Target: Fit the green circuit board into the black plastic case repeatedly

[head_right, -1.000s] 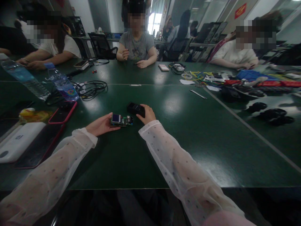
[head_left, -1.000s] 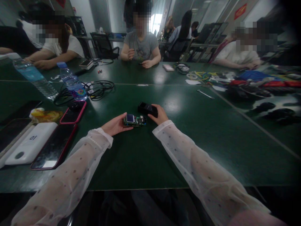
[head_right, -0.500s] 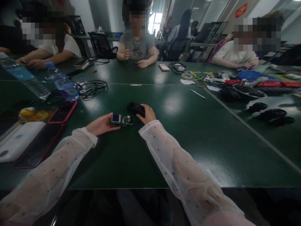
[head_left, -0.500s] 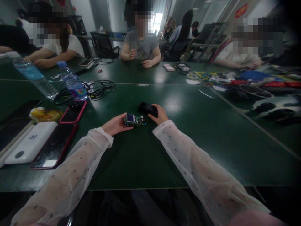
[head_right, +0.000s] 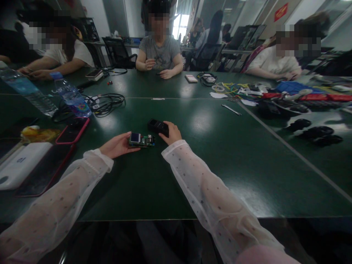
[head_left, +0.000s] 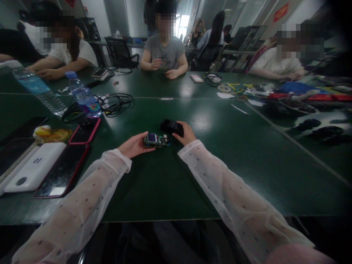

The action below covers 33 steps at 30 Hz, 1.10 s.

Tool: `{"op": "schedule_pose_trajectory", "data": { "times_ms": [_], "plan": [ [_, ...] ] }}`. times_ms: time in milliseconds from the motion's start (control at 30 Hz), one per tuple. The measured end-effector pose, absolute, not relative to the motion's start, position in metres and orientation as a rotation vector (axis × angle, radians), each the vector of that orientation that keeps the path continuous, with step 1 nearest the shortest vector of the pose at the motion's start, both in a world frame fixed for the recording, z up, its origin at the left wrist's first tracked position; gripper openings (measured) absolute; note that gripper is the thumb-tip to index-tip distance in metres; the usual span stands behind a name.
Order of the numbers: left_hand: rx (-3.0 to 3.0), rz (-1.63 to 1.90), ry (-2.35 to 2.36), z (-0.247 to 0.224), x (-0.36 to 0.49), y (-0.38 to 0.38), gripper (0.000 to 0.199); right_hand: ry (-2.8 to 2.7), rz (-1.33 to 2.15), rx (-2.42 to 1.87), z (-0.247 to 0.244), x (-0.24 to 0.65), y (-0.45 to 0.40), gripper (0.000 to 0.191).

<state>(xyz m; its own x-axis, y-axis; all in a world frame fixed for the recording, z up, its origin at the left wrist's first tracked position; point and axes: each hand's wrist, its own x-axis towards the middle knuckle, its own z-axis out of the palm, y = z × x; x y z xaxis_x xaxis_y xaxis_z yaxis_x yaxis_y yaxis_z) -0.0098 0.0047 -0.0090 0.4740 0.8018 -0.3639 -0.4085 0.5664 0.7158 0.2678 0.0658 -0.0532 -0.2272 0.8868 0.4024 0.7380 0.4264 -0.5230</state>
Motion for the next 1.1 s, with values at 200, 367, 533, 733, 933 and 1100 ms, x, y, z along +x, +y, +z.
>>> {"op": "schedule_pose_trajectory", "data": {
  "times_ms": [200, 367, 533, 733, 933, 1100],
  "plan": [
    [0.619, 0.794, 0.726, -0.0063, -0.0093, 0.0034, 0.025, -2.018, 0.287, -1.355, -0.0531, 0.2681, 0.0660, 0.058],
    [0.637, 0.788, 0.719, -0.0056, -0.0092, 0.0025, 0.023, -2.019, 0.279, -1.358, -0.0544, 0.2678, 0.0671, 0.059],
    [0.642, 0.780, 0.721, -0.0051, -0.0085, 0.0027, 0.026, -2.022, 0.274, -1.365, -0.0553, 0.2679, 0.0675, 0.059],
    [0.632, 0.772, 0.731, -0.0056, -0.0099, 0.0029, 0.033, -2.024, 0.267, -1.351, -0.0552, 0.2682, 0.0672, 0.058],
    [0.627, 0.768, 0.704, -0.0082, -0.0114, 0.0037, 0.035, -2.027, 0.279, -1.364, -0.0533, 0.2682, 0.0664, 0.058],
    [0.624, 0.757, 0.688, -0.0086, -0.0120, 0.0037, 0.039, -2.027, 0.294, -1.364, -0.0515, 0.2679, 0.0653, 0.058]
  ]
}}
